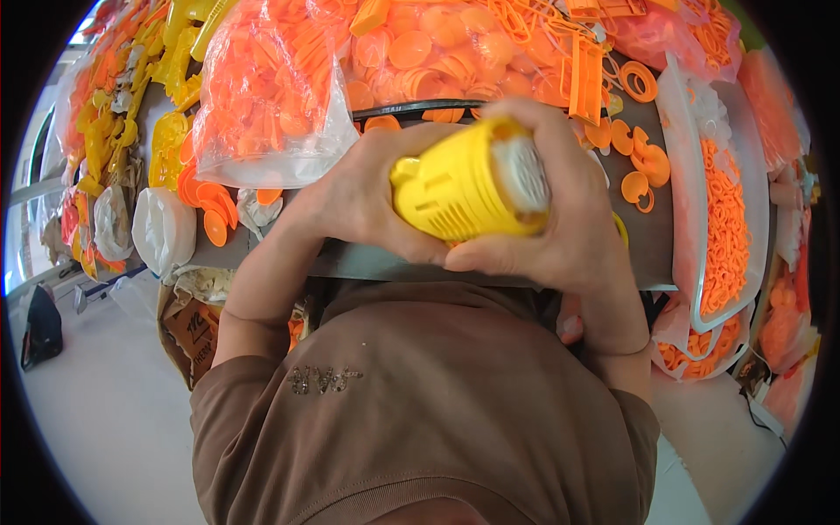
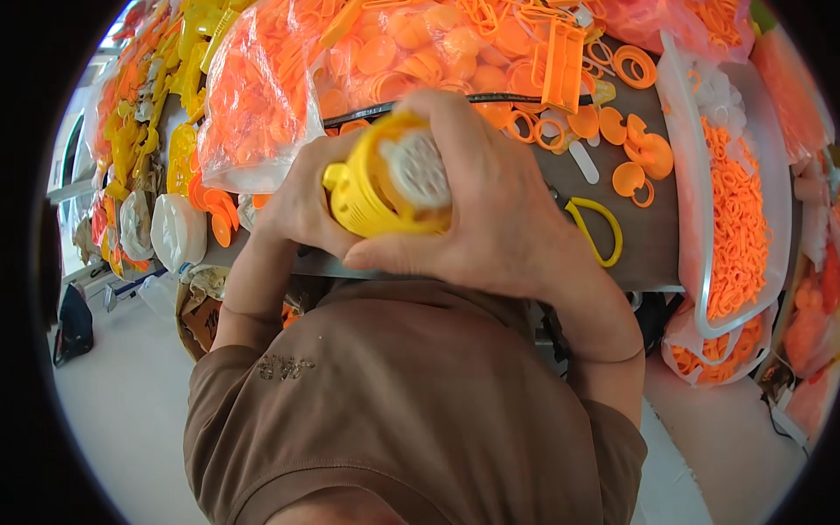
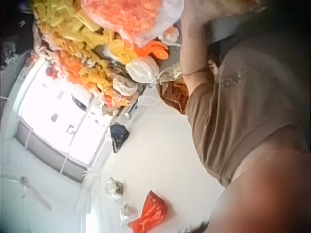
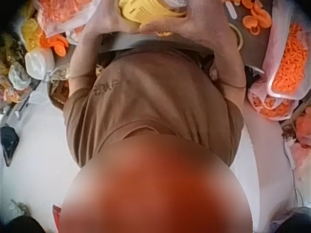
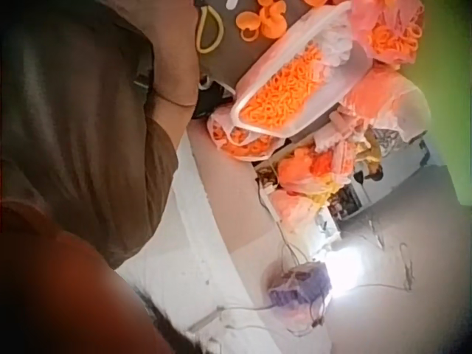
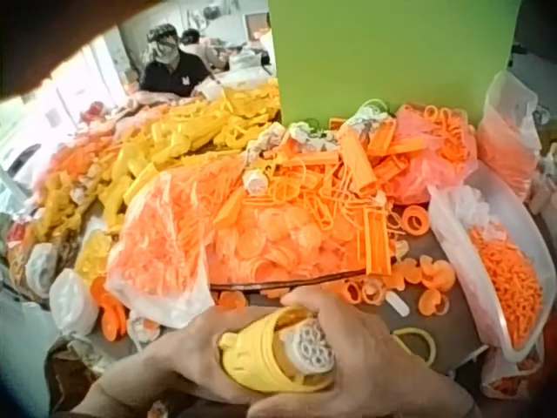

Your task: Assembling a yellow plastic bubble gun by fitting internal components and joining housing parts.

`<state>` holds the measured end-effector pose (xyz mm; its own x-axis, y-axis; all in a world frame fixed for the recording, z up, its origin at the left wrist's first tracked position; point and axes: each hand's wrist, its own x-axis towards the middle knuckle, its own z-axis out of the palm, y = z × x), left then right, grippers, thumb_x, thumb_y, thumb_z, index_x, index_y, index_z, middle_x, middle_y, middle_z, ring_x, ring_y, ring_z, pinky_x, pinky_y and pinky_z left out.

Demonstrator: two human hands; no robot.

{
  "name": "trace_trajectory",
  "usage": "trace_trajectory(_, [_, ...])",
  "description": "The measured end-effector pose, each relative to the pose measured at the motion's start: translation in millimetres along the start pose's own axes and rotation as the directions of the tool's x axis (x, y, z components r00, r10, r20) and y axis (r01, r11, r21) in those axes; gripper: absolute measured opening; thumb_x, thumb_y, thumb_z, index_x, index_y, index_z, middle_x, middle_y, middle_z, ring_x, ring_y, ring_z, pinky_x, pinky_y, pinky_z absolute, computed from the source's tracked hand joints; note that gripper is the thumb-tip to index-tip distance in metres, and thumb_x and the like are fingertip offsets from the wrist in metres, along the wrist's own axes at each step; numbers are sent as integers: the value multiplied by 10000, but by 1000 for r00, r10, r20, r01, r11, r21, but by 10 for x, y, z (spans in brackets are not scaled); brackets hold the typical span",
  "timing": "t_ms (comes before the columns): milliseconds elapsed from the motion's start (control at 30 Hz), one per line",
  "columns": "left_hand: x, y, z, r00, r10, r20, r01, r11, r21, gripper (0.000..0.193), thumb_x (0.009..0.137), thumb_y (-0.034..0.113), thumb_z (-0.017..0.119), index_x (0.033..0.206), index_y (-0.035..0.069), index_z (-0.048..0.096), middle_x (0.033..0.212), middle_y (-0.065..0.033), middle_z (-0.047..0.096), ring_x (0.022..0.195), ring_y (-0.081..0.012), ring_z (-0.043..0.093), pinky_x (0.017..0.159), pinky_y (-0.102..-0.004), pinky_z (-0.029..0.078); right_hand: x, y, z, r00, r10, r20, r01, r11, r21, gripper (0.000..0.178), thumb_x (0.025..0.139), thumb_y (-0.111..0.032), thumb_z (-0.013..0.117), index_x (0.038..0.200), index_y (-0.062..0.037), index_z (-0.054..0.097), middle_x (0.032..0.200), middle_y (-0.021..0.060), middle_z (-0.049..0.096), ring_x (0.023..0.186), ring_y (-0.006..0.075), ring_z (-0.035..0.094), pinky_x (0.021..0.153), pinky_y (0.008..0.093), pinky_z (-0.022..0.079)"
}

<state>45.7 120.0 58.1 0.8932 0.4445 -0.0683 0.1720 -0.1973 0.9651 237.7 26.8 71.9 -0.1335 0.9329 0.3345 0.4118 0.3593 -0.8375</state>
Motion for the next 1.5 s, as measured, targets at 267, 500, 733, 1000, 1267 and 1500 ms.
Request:
trace_trajectory(267, [-209,-429,85,876,-4,-483,-313,758,-573,839,529,360,783,1196,-33,460,975,-182,587,835,-277,620,733,-357,537,-316,232,-99,993,43,-106,-48,997,-52,951,697,-607,699,1323,31,376,1087,108,537,868,186,552,785,300,446])
trace_trajectory(500, [-258,-462,90,870,56,-490,-396,671,-626,814,571,328,781,1218,-43,455,1062,-182,577,932,-263,604,807,-367,517,-536,299,333,974,223,28,-217,904,367,882,755,-630,626,1315,-1,365,992,113,514,759,169,507,635,281,445])
trace_trajectory(733, [-202,-347,231,778,-29,-628,-366,791,-490,838,611,463,694,1247,-2,410,1030,-154,543,854,-255,586,729,-352,526,-473,195,461,943,325,74,-326,852,410,667,861,-404,639,1297,11,352,870,98,551,675,160,532,611,291,456])
trace_trajectory(1000, [-230,-514,328,734,-134,-665,-463,617,-636,887,662,591,649,1272,1,388,999,-139,533,810,-252,587,707,-372,526,-289,168,533,981,-139,-133,156,980,126,505,887,-318,580,1185,46,396,894,114,538,679,135,499,603,249,420])
trace_trajectory(1267, [-234,-430,362,763,-108,-637,-485,554,-676,891,624,556,692,1236,-16,389,945,-120,524,776,-239,578,706,-362,525,-377,345,527,992,-91,-84,116,918,380,569,886,-400,577,1172,56,392,913,102,545,728,143,502,624,261,415])
trace_trajectory(1500, [-379,-574,311,910,-113,-398,-288,518,-806,907,546,472,741,1246,-5,417,1042,-169,549,915,-258,585,772,-395,518,-147,230,164,991,39,125,-71,962,265,682,791,-478,680,1197,15,442,911,53,547,722,120,476,622,271,409])
